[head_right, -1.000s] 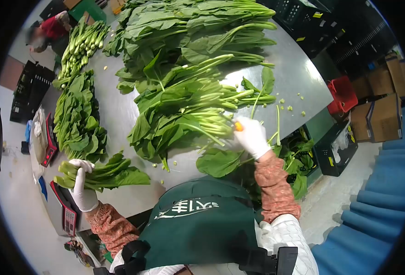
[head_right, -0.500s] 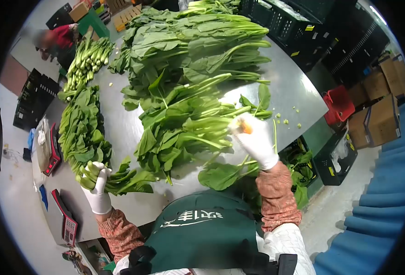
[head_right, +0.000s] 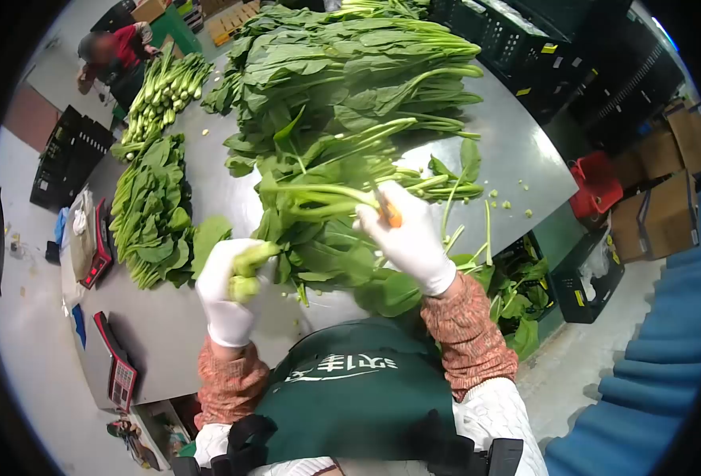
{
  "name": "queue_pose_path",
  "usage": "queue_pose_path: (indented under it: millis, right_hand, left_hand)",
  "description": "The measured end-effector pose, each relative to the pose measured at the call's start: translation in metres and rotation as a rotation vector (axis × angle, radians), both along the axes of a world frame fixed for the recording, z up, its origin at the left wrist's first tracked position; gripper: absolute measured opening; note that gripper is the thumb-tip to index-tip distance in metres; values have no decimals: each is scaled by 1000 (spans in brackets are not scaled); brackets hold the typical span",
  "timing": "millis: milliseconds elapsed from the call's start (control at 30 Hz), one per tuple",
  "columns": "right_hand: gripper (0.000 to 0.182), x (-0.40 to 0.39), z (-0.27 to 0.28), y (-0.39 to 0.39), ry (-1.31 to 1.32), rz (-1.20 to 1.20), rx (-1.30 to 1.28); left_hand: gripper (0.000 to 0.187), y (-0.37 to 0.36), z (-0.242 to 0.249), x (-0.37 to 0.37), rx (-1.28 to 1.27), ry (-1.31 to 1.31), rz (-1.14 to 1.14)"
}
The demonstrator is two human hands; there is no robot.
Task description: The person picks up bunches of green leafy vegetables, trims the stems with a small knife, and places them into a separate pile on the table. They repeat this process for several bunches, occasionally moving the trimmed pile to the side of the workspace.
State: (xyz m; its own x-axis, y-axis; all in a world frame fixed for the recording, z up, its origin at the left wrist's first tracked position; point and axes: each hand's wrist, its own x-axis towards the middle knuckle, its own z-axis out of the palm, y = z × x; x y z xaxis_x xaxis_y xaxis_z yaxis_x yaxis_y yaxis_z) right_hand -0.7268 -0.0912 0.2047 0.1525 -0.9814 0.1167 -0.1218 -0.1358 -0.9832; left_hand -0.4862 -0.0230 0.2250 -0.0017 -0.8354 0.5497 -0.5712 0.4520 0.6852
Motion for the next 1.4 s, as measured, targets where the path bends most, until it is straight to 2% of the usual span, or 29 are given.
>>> queue_pose_path:
  millis: [67, 100, 167, 200, 300, 333, 367, 433, 500, 533, 567, 633, 733, 767, 833, 933, 967, 1100, 1133, 1167, 1233, 1267, 1300, 1367, 1400]
  right_hand:
    - [13, 11, -1, 11, -16, 88, -60]
    - [14, 13, 7, 19, -89, 175, 135]
    - [11, 18, 25, 31, -271, 221, 287]
    - [12, 16, 24, 31, -270, 231, 331]
    - [16, 2, 3, 31, -113, 287, 189]
    - [17, -2, 5, 31, -17, 224, 138]
    - [16, -8, 2, 30, 17, 116, 39]
    - [19, -37, 0, 22, -82, -51, 181]
    - [23, -41, -18, 10, 327, -198, -265]
    - [36, -38, -16, 12, 586, -159, -371]
    - [44, -30, -18, 17, 550, -83, -364]
    - [48, -1, -19, 30, 497, -7, -429]
    - [49, 14, -43, 22, 383, -9, -342]
    - [43, 9, -49, 17, 404, 11, -198]
    - [34, -14, -76, 4, 570, -53, -198]
    - [25, -55, -103, -6, 47, -233, 76]
    - [23, -62, -86, -5, 132, -319, 165]
    - [17, -79, -141, -20, 497, -279, -32]
    - [23, -76, -161, -24, 581, -249, -120]
    - [27, -65, -150, -24, 720, -244, -36]
    - [31, -61, -191, -38, 692, -249, -38]
    - [29, -57, -190, -42, 603, -250, 65]
    - [27, -53, -186, -42, 512, -254, 150]
    - [27, -66, -242, -62, 364, -268, 204]
    - [26, -67, -212, -61, 226, -189, 275]
  left_hand:
    - [33, -12, -8, -11, -156, -210, -17]
    - [36, -14, -10, -19, -206, -280, -4]
    - [40, -14, -14, -29, -260, -341, -7]
    - [37, -15, -14, -29, -260, -298, -48]
    - [34, -9, -14, -28, -56, -212, -96]
    - [28, -10, -16, -28, -5, -235, -91]
    - [28, -12, -22, -25, 45, -169, -53]
    - [27, -16, -37, -16, 143, -41, 35]
    - [27, -16, -39, -6, 339, 132, 17]
    - [26, -16, -39, -6, 389, 222, -16]
    - [26, -16, -39, -8, 441, 316, -56]
    - [29, -14, -32, -16, 603, 439, -120]
    - [32, -10, -16, -19, 770, 637, -239]
    - [32, -8, -17, -15, 734, 628, -250]
    - [32, -4, -22, 5, 661, 611, -269]
    - [29, 7, -13, 31, 589, 723, -171]
    - [27, 9, -14, 41, 550, 749, -164]
    - [32, 15, -23, 61, 459, 845, -50]
    - [35, 14, -24, 60, 450, 824, -36]
    - [37, 13, -25, 58, 439, 803, -19]
    - [39, 14, -25, 57, 463, 741, 22]
    - [41, 13, -24, 56, 458, 711, 37]
    - [39, 14, -24, 45, 389, 831, 103]
    - [35, 14, -22, 52, 349, 696, 165]
    - [35, 16, -21, 59, 377, 744, 156]
